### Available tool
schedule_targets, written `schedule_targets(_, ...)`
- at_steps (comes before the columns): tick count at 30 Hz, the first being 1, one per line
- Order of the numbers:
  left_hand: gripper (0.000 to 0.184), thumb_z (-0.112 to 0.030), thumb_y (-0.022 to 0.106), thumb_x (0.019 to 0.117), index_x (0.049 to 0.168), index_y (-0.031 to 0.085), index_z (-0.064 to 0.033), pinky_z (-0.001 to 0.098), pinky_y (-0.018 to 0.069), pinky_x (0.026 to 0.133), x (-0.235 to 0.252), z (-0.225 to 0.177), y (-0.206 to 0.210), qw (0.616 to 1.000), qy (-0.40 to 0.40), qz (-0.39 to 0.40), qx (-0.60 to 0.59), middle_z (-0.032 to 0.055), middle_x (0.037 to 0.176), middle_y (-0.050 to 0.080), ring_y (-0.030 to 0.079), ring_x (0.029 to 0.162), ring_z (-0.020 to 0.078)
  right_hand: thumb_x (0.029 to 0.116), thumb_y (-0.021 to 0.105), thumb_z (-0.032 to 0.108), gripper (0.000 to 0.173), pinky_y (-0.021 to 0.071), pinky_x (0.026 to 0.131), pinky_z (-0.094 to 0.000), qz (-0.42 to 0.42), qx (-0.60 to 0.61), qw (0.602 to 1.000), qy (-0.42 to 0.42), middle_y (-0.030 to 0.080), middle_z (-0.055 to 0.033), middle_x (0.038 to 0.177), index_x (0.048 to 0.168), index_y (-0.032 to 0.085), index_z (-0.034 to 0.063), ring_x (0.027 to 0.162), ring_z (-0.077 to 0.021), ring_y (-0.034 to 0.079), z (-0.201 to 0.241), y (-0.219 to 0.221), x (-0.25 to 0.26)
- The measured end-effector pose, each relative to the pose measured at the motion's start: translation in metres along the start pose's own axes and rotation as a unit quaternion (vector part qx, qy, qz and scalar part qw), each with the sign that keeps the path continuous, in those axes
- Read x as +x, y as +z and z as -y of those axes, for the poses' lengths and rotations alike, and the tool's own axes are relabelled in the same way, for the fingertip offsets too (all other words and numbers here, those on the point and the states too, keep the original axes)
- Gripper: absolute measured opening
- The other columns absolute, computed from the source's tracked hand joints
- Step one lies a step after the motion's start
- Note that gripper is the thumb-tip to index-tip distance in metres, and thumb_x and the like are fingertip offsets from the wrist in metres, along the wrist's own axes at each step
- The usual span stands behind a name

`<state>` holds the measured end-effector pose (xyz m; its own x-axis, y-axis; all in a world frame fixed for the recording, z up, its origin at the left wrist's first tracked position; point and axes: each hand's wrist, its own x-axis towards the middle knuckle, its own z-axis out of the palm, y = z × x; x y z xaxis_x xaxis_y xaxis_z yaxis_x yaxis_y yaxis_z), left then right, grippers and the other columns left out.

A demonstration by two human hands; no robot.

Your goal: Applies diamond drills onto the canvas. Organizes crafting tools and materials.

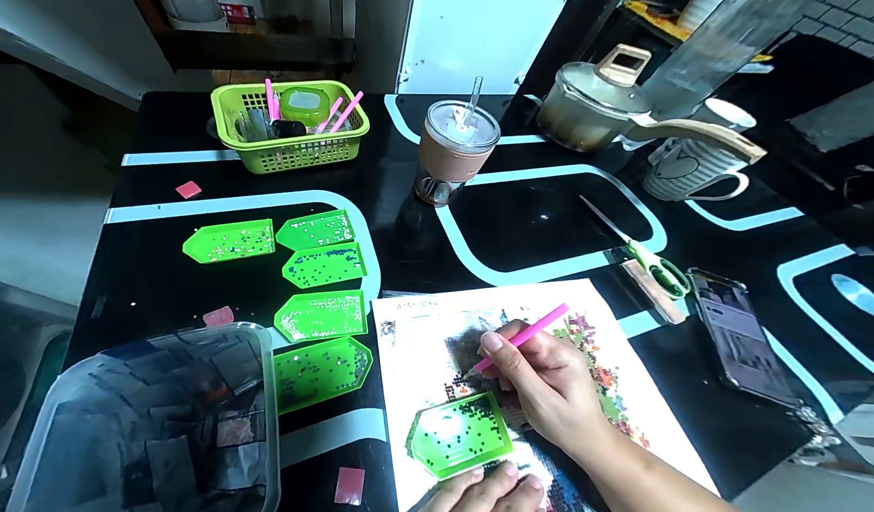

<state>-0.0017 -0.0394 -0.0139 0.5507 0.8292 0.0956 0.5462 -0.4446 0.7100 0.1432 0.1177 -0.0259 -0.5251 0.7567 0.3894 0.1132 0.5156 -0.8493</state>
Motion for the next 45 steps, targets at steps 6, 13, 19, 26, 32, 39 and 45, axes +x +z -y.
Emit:
schedule_targets(6,0.051,-0.026,0.061,0.1010,0.145,0.055,-0.0006,0.0449,0.0348,0.119,0.000,0.000,0.000,1.000,-0.001,-0.002,-0.002,0.0118,0.152,0.054,0.048,0.144,0.0288,0.1090,0.050,0.024,0.028,0.0518,0.064,-0.0135,0.024,-0.103,0.991,-0.084,0.064,0.0018,0.076,0.094,0.065,0.0067,0.069,0.0020,0.061,0.004,-0.001,-0.002)
schedule_targets(13,0.050,-0.026,0.060,0.1011,0.144,0.055,-0.0009,0.0446,0.0351,0.119,0.000,0.001,0.001,1.000,0.003,-0.006,-0.001,0.0118,0.152,0.054,0.048,0.144,0.0285,0.1101,0.049,0.024,0.027,0.0532,0.067,-0.0145,0.030,-0.021,0.996,-0.084,0.064,0.0017,0.078,0.096,0.065,0.0075,0.072,0.0018,0.062,0.007,-0.001,-0.005)
schedule_targets(19,0.050,-0.026,0.061,0.1006,0.144,0.055,-0.0011,0.0443,0.0357,0.118,0.000,0.001,0.002,1.000,0.005,-0.016,-0.001,0.0115,0.151,0.055,0.049,0.143,0.0282,0.1100,0.049,0.024,0.030,0.0526,0.070,-0.0162,0.091,0.004,0.991,-0.096,0.064,-0.0040,0.079,0.094,0.063,0.0029,0.075,-0.0015,0.063,0.009,0.001,-0.006)
schedule_targets(26,0.049,-0.024,0.063,0.0998,0.143,0.056,-0.0003,0.0442,0.0359,0.118,0.000,0.000,0.002,1.000,0.004,-0.019,-0.003,0.0122,0.150,0.056,0.050,0.142,0.0288,0.1093,0.050,0.022,0.030,0.0520,0.071,-0.0178,0.101,0.016,0.990,-0.102,0.064,-0.0062,0.078,0.092,0.063,0.0011,0.075,-0.0041,0.063,0.009,0.005,-0.006)
schedule_targets(32,0.050,-0.024,0.061,0.1004,0.143,0.056,-0.0001,0.0448,0.0353,0.119,0.000,0.000,0.001,1.000,0.004,-0.016,-0.009,0.0126,0.151,0.055,0.049,0.143,0.0296,0.1095,0.049,0.021,0.029,0.0535,0.071,-0.0177,0.101,0.020,0.990,-0.100,0.065,-0.0063,0.079,0.094,0.063,0.0010,0.075,-0.0038,0.064,0.009,0.005,-0.006)
schedule_targets(39,0.050,-0.025,0.061,0.1011,0.144,0.055,-0.0003,0.0458,0.0350,0.119,0.000,0.000,-0.001,1.000,-0.002,-0.001,-0.009,0.0124,0.152,0.054,0.048,0.143,0.0300,0.1070,0.053,0.025,0.023,0.0522,0.057,-0.0144,-0.026,0.048,0.998,0.041,0.064,0.0076,0.071,0.090,0.066,0.0160,0.060,0.0014,0.060,0.002,-0.004,0.001)
schedule_targets(45,0.050,-0.026,0.061,0.1010,0.144,0.055,-0.0008,0.0457,0.0349,0.119,0.000,0.000,0.000,1.000,-0.001,-0.001,-0.004,0.0119,0.153,0.053,0.048,0.144,0.0296,0.1072,0.053,0.024,0.023,0.0502,0.057,-0.0123,-0.018,0.013,1.000,0.020,0.062,0.0077,0.070,0.090,0.065,0.0138,0.061,0.0029,0.059,-0.001,-0.002,0.001)
